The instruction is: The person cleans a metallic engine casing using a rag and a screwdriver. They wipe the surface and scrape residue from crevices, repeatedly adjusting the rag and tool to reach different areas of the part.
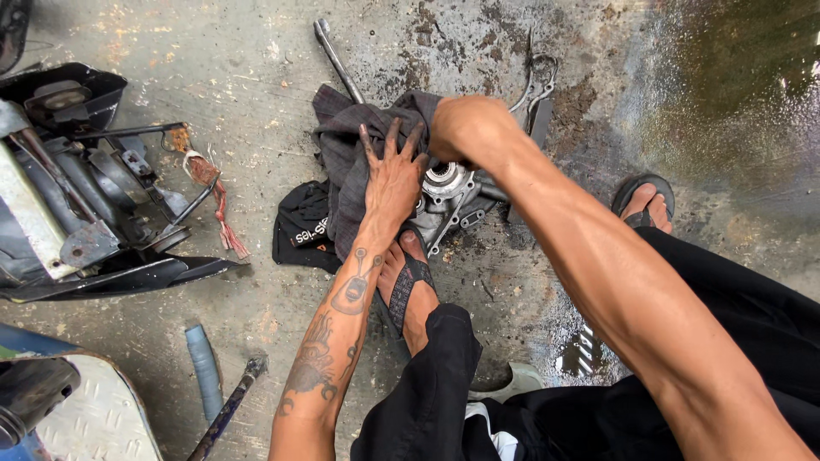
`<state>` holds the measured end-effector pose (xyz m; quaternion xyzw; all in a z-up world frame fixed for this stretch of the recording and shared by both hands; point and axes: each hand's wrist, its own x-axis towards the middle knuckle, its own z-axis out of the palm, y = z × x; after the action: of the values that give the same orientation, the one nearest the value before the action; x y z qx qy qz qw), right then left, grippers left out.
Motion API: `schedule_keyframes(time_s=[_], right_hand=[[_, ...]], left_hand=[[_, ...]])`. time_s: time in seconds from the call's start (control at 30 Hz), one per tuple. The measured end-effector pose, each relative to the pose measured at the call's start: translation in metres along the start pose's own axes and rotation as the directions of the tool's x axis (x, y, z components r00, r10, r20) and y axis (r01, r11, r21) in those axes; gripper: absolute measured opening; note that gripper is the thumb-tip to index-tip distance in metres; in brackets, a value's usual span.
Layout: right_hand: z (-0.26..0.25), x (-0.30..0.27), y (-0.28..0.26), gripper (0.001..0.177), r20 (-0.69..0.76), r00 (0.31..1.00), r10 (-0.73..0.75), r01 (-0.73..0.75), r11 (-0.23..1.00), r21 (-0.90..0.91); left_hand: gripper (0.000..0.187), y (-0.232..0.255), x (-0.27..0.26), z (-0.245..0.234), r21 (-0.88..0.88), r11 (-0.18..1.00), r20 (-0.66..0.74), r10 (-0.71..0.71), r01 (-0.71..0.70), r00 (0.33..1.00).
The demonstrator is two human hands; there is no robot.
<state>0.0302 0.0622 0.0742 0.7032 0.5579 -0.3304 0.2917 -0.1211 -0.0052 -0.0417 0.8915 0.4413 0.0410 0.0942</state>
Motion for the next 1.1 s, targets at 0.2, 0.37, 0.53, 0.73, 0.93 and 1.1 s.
schedule_keyframes(time_s=[0.2, 0.37, 0.53, 0.73, 0.93, 1.1], right_hand=[[-0.037, -0.052, -0.013, 0.036, 0.278, 0.96, 0.024, -0.031, 0.999, 0.018], [-0.04, -0.051, -0.039, 0.045, 0.235, 0.97, 0.062, -0.034, 0.992, -0.122], [-0.055, -0.084, -0.001, 0.017, 0.29, 0.955, -0.061, 0.013, 0.986, 0.167], [-0.036, -0.104, 0.058, 0.018, 0.154, 0.982, -0.105, 0.012, 0.863, 0.506], [0.002, -0.128, 0.109, 0.047, -0.051, 0.998, -0.028, 0.058, 0.406, 0.912], [0.015, -0.139, 0.127, 0.052, -0.079, 0.997, 0.0, 0.077, 0.212, 0.974]], left_hand=[[0.037, -0.004, -0.004, 0.004, -0.001, 0.999, 0.049, 0.051, -0.051, 0.997], [0.046, -0.01, 0.001, 0.022, 0.068, 0.996, 0.022, 0.05, -0.051, 0.999], [0.033, -0.007, 0.0, 0.0, -0.05, 0.997, 0.046, 0.053, -0.05, 0.998], [0.025, -0.006, 0.011, -0.009, -0.052, 0.997, -0.036, 0.054, -0.056, 0.998], [0.018, -0.016, 0.076, -0.014, -0.436, 0.835, 0.035, -0.356, 0.335, 0.934], [0.015, -0.017, 0.097, -0.005, -0.298, 0.924, 0.182, -0.192, 0.241, 0.964]])
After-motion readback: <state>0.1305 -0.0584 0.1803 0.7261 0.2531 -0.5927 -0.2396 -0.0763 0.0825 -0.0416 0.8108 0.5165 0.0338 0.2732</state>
